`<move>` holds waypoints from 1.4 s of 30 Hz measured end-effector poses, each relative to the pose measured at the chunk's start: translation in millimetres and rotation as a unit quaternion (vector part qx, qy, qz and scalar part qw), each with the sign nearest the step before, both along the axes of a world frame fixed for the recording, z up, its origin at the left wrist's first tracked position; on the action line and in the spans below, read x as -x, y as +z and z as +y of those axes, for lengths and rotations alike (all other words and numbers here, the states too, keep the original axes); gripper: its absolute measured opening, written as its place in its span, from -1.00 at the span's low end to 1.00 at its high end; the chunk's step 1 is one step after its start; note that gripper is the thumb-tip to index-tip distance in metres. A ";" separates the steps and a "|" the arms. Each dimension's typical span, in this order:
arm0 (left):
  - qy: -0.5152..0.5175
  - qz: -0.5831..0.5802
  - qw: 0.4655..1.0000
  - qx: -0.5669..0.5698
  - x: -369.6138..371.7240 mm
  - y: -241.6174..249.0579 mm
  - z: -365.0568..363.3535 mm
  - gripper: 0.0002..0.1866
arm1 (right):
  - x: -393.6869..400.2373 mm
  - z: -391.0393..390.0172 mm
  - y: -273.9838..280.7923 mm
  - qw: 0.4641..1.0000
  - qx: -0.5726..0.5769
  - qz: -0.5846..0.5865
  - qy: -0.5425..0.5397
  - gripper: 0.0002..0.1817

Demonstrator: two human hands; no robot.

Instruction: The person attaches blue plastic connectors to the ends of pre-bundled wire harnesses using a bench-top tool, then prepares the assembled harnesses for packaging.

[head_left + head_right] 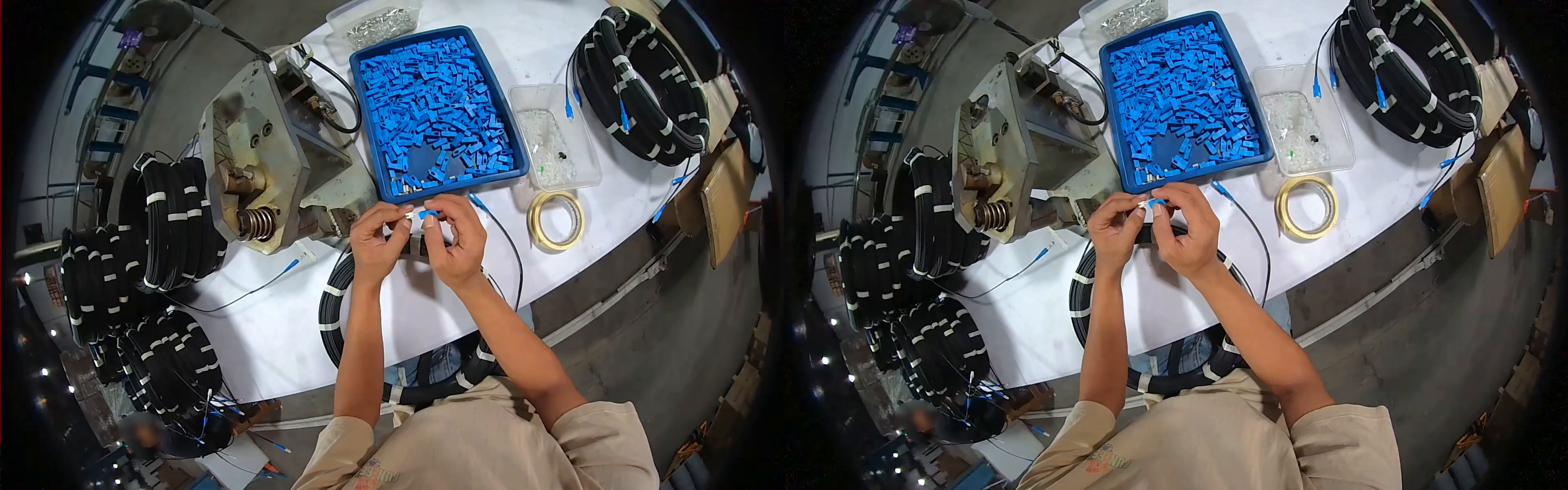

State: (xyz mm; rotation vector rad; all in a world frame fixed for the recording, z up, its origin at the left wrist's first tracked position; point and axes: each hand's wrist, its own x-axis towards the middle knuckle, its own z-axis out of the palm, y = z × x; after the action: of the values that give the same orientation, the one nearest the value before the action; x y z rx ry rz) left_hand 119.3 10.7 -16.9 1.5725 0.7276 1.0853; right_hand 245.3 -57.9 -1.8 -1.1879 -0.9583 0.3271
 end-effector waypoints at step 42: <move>-0.033 -0.002 0.996 0.085 2.5 -7.2 -0.8 -0.81 | 1.5 6.2 -3.0 0.996 0.066 0.012 0.056 -0.78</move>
State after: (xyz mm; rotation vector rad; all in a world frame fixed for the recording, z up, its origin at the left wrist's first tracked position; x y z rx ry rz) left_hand 116.8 9.9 -24.1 1.4391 0.7393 0.9532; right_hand 243.8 -51.7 -4.8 -1.2497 -0.9965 0.4991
